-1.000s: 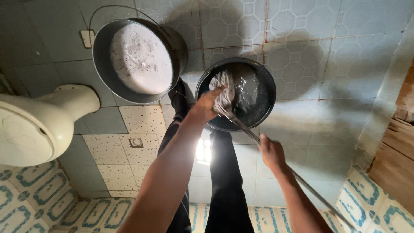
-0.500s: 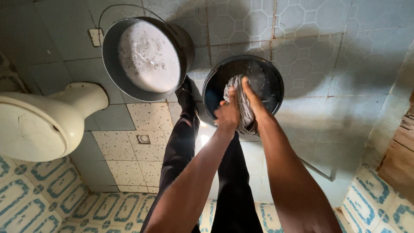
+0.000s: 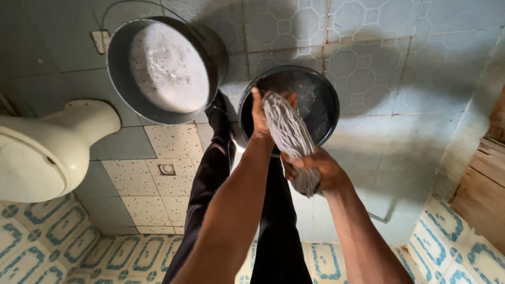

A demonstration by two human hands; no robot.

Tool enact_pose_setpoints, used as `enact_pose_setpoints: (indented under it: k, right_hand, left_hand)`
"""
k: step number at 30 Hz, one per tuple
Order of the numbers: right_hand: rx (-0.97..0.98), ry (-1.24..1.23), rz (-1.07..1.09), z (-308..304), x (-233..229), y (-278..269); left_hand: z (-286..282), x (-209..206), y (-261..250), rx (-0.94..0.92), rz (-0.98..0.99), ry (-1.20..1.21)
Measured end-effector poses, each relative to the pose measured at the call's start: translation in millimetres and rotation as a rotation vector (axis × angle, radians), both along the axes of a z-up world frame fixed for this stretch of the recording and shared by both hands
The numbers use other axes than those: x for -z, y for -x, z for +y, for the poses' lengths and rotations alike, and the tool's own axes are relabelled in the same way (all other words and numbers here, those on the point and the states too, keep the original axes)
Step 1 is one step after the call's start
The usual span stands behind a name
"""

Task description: The person prepares a cleaning solution in a bucket, rinses and wrings out a mop by hand, and then mops the tiled floor of a bathroom.

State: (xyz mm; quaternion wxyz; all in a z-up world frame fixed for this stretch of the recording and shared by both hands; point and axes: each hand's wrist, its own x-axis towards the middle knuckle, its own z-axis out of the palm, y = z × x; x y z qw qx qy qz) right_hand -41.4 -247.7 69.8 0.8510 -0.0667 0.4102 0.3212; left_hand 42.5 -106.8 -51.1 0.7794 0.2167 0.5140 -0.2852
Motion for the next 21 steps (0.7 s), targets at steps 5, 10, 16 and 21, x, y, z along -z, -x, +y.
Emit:
enact_pose_setpoints:
  k: [5,10,16,21]
  right_hand:
    - [-0.04,-0.024,-0.058,-12.3,-6.0,8.7]
    - [-0.322,0.162,0.0,-4.4,-4.5,12.2]
    - [-0.349,0.449,0.07,34.7,12.2,26.4]
    - [-0.404,1.03,-0.096,64.4,30.6,24.3]
  left_hand:
    - [-7.3,-10.7,24.2,-0.181,-0.109,0.27]
    - [14.5,32.2,54.9,0.103,-0.08,0.252]
    - [9.3,111.8,57.1,0.846,-0.132,-0.613]
    - [-13.9,103.4,42.2,1.631,-0.11,-0.98]
